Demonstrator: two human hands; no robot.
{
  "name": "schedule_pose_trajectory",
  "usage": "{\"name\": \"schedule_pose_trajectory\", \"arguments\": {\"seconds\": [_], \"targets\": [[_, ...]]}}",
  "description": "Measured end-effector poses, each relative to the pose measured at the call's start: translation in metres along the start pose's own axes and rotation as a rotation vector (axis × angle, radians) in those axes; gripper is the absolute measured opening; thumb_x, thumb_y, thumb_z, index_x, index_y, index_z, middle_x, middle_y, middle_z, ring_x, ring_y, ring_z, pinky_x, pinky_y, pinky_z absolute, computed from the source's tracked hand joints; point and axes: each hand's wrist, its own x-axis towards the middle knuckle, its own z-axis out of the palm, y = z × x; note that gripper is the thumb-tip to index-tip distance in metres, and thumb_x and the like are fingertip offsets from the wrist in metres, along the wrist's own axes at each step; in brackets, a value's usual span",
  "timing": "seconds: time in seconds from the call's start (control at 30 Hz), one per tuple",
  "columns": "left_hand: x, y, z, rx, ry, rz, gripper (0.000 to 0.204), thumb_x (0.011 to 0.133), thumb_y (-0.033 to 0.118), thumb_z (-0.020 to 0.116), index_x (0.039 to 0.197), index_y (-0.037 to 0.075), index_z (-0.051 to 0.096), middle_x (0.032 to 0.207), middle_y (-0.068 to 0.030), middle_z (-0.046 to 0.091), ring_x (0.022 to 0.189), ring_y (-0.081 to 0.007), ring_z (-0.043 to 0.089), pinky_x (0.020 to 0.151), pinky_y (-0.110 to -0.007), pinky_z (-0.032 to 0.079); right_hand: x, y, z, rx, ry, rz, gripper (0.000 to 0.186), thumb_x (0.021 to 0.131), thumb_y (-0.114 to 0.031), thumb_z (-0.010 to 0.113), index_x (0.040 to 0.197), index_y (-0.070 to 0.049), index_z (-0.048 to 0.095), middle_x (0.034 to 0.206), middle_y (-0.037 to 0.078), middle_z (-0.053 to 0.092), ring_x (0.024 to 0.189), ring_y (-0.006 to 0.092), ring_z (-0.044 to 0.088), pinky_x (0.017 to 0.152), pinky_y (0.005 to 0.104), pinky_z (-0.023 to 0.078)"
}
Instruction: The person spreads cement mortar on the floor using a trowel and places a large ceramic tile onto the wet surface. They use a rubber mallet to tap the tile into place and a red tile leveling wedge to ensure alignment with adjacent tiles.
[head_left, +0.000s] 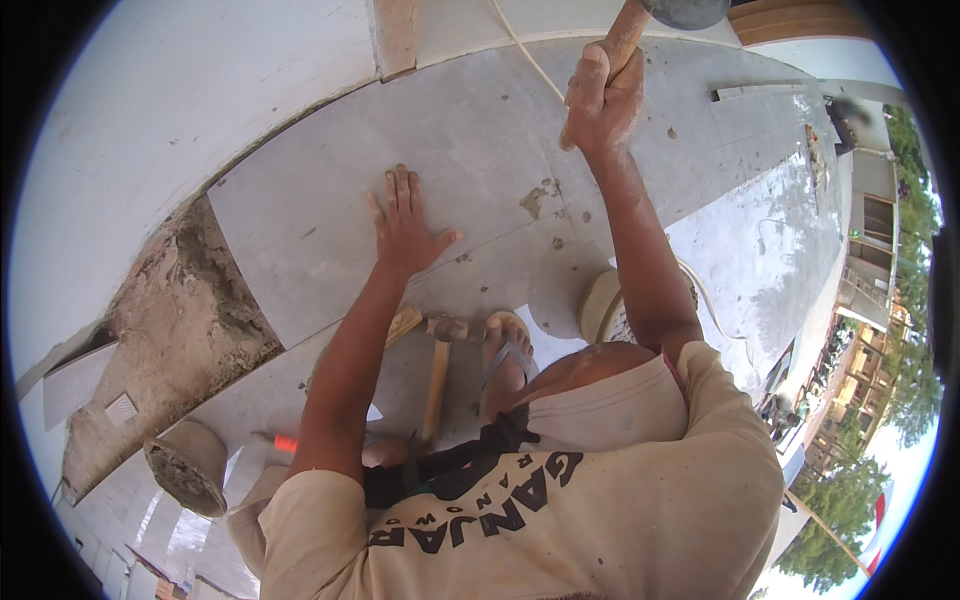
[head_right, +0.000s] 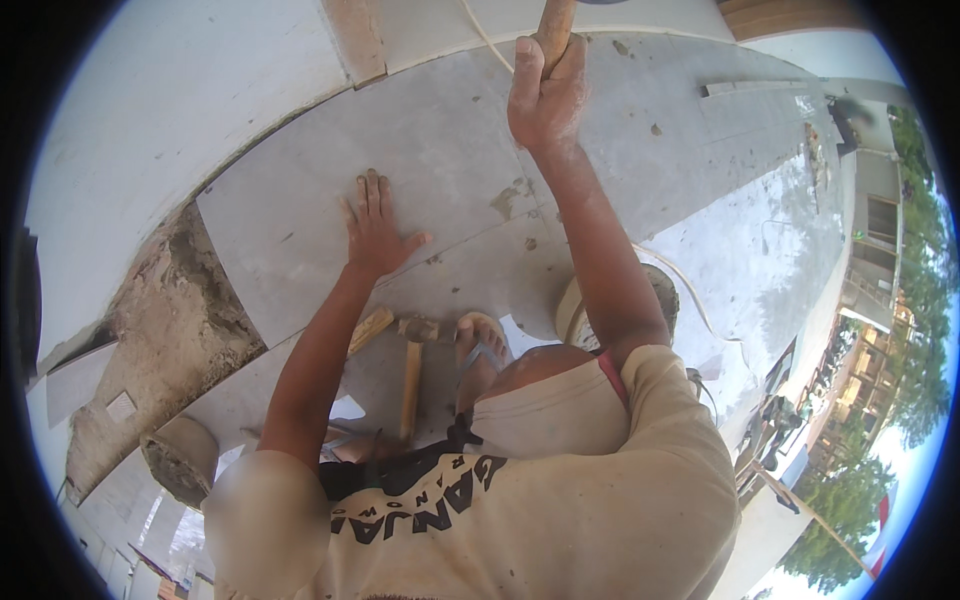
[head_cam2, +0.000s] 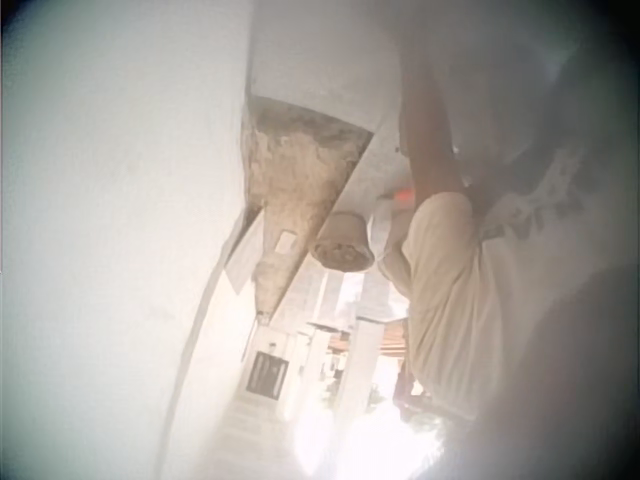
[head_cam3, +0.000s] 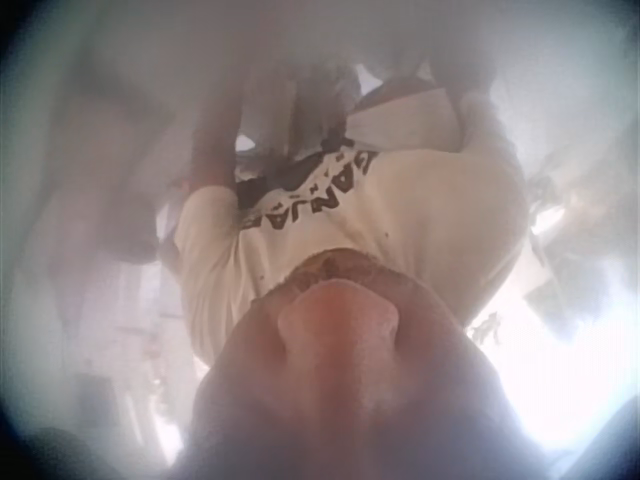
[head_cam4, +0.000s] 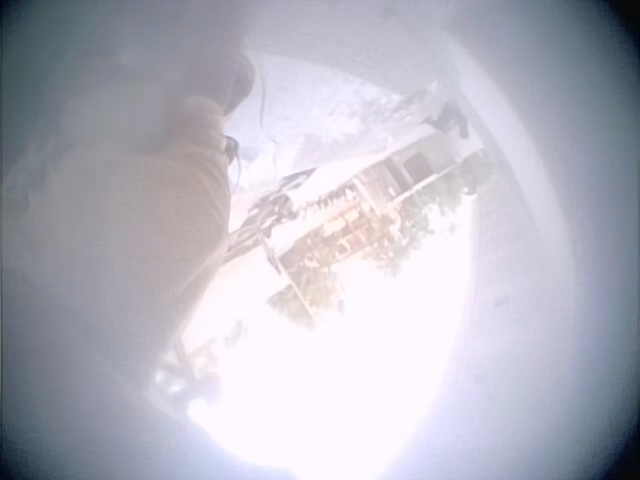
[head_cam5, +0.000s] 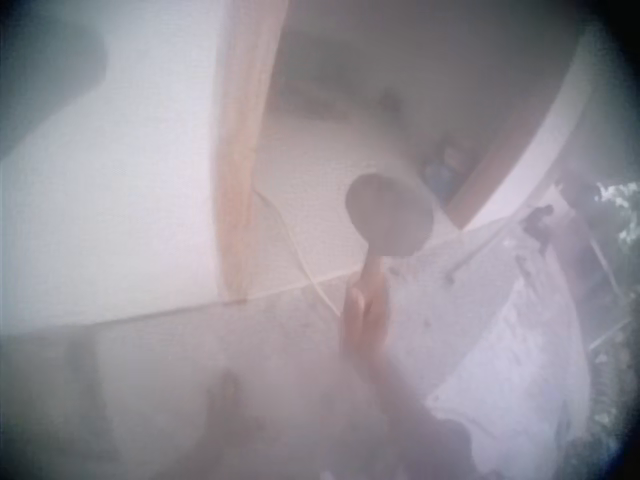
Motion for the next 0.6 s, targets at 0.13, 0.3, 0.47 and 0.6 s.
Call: {"name": "schedule_pose_trajectory", "arguments": {"seconds": [0.13, 0.3, 0.47, 0.6], "targets": [[0.013, 0.007, 0.0, -0.031, 0.027, 0.001, 0.118, 0.075, 0.073, 0.059, 0.152, -0.004, 0.014, 0.16, -0.0212, 0.008, 0.149, -0.0359, 0.003, 0.115, -0.063, 0.003, -0.066, 0.073, 0.011, -0.475, -0.429, 0.208, 0.038, 0.098, -0.035, 0.053, 0.109, 0.0, 0.046, 0.073, 0.016, 0.062, 0.067, 0.0316, 0.064, 0.06, 0.044, 0.048], [0.009, 0.006, -0.007, -0.017, -0.062, -0.045, 0.118, 0.076, 0.073, 0.059, 0.152, -0.006, 0.012, 0.16, -0.0224, 0.007, 0.149, -0.0375, 0.004, 0.115, -0.063, 0.002, -0.016, 0.036, 0.015, -0.323, -0.489, 0.309, 0.047, 0.098, -0.042, 0.051, 0.112, 0.003, 0.052, 0.074, 0.019, 0.062, 0.07, 0.0359, 0.065, 0.063, 0.0455, 0.049], [0.013, 0.005, -0.001, -0.029, -0.002, -0.023, 0.118, 0.077, 0.074, 0.057, 0.151, -0.006, 0.012, 0.16, -0.0223, 0.007, 0.149, -0.0376, 0.004, 0.115, -0.062, 0.001, 0.005, -0.001, 0.014, -0.068, -0.17, 0.121, 0.046, 0.098, -0.042, 0.051, 0.107, 0.003, 0.052, 0.075, 0.02, 0.061, 0.07, 0.0367, 0.064, 0.063, 0.0446, 0.049], [0.016, 0.013, -0.005, -0.058, -0.045, -0.033, 0.117, 0.077, 0.072, 0.059, 0.151, -0.005, 0.012, 0.16, -0.0226, 0.007, 0.149, -0.0373, 0.003, 0.116, -0.062, 0.0, -0.055, 0.088, 0.021, -0.377, -0.292, 0.167, 0.044, 0.098, -0.041, 0.052, 0.103, 0.003, 0.052, 0.073, 0.02, 0.06, 0.066, 0.037, 0.062, 0.062, 0.0455, 0.049]]}}
